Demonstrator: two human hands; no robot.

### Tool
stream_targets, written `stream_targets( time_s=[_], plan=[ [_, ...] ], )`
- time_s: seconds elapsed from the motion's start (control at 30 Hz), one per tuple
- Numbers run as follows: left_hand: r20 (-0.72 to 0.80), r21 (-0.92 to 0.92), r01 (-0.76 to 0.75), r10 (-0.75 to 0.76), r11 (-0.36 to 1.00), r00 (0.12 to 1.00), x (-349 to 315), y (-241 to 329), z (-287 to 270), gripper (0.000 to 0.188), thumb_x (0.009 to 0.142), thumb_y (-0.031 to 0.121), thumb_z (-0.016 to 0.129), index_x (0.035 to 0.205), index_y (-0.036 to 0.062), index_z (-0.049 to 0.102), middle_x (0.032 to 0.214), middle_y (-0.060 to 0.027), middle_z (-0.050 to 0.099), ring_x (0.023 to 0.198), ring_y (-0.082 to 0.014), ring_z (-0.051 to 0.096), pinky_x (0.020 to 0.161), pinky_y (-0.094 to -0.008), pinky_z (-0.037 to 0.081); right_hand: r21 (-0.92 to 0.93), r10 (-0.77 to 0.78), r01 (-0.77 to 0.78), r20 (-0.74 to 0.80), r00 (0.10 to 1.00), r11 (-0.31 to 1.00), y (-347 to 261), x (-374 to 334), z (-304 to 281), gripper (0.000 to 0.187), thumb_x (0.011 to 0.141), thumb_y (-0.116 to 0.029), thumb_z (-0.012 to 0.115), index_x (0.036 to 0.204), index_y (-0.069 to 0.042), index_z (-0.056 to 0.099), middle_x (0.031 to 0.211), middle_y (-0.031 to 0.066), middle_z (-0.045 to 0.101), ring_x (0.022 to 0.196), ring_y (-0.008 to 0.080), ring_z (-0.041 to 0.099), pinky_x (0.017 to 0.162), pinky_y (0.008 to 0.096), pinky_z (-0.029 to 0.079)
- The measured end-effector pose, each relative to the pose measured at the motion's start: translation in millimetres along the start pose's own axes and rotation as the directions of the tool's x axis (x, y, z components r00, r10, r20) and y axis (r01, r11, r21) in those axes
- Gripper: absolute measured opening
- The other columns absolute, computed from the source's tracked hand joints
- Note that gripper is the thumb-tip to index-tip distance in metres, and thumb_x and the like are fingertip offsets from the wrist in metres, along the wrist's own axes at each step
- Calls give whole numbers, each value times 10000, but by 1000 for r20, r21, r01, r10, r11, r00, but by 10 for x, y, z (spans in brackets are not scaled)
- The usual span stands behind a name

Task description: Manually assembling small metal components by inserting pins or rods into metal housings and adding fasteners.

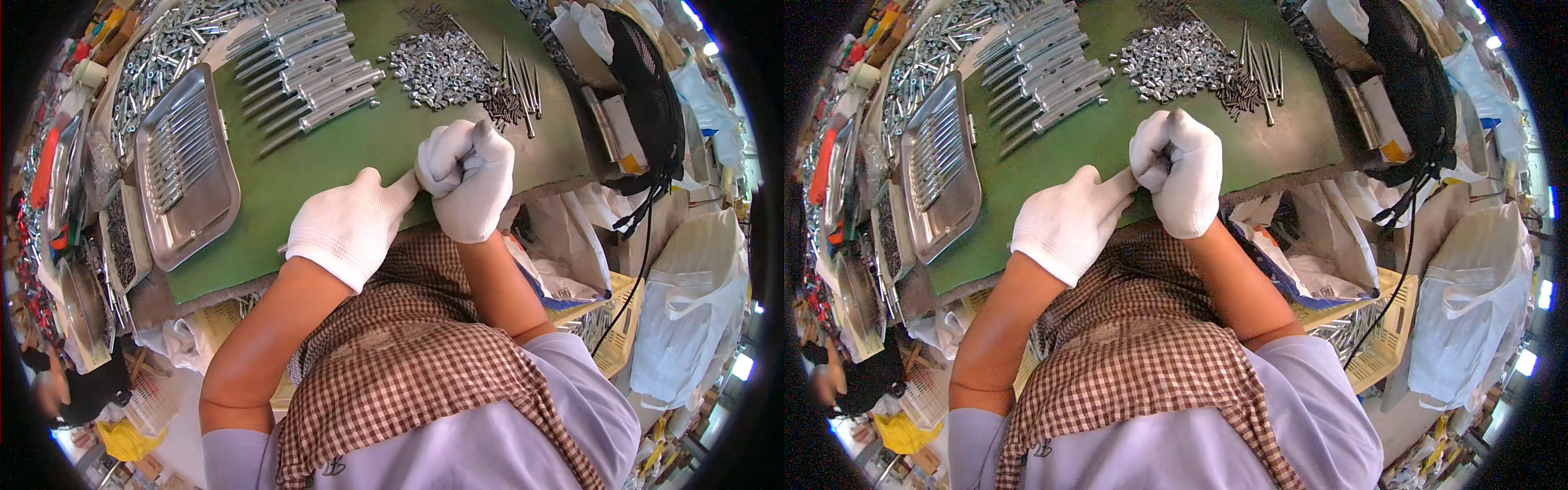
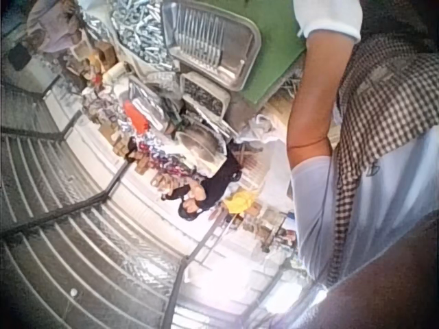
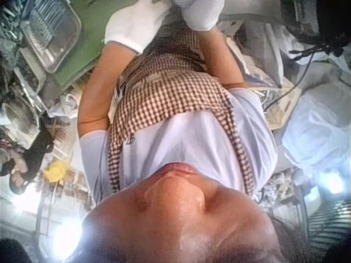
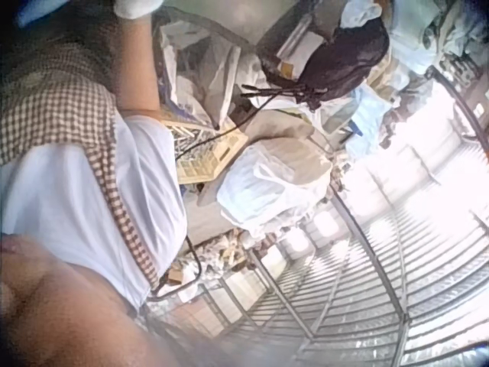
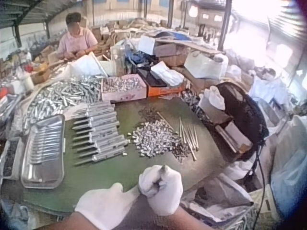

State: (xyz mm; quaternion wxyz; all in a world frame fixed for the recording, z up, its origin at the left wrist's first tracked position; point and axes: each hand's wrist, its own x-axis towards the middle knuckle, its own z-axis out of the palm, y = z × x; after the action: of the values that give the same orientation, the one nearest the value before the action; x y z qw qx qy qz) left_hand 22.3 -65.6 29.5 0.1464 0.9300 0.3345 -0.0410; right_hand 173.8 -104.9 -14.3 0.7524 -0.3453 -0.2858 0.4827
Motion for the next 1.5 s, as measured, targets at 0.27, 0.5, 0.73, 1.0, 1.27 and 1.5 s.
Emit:
stream_targets(
  time_s=[0.27,0.5,0.73,1.0,1.27,1.5],
  plan=[
    [87,69,-59,53,996,995,153,122,-165,207,903,145,509,1067,45,587,956,-164,635,822,-329,694,691,-427,569,162,12,-7,-31,999,987,-56,51,-30,554,962,-407,398,545,-45,444,493,41,368,429,122,276,430,287,178],
    [-143,76,-7,18,997,990,95,98,167,228,934,308,545,1066,135,613,867,-115,632,746,-340,669,655,-453,554,247,33,-5,-110,993,969,-23,85,-19,513,963,-385,356,549,-84,377,484,-2,280,421,125,216,408,301,166],
    [-200,7,-39,40,999,979,45,59,206,237,938,319,537,1077,145,617,872,-120,635,760,-345,667,671,-458,552,331,53,-20,-91,994,943,-43,83,-15,516,983,-375,320,561,-82,374,475,0,267,402,128,204,405,307,152],
    [-83,-6,19,-19,1000,996,55,103,120,260,942,333,517,1063,125,615,926,-133,640,821,-361,664,701,-466,547,-423,-124,100,-29,992,900,-1,-6,188,521,978,-350,346,556,-58,436,483,27,355,422,121,262,426,294,183],
    [-88,36,50,-47,998,995,71,187,136,263,942,315,528,1098,119,608,898,-149,646,796,-350,674,705,-461,554,348,64,-47,-35,997,936,-68,64,-10,513,971,-399,351,617,-47,470,507,-6,297,432,116,237,420,292,174],
    [-140,-10,57,-58,998,988,23,155,175,325,948,328,531,1208,144,592,910,-137,649,785,-352,669,692,-462,547,-946,-52,199,192,980,258,-340,-290,-136,143,839,-104,638,950,-35,695,890,84,685,812,224,668,739,310,518]
  ],
)
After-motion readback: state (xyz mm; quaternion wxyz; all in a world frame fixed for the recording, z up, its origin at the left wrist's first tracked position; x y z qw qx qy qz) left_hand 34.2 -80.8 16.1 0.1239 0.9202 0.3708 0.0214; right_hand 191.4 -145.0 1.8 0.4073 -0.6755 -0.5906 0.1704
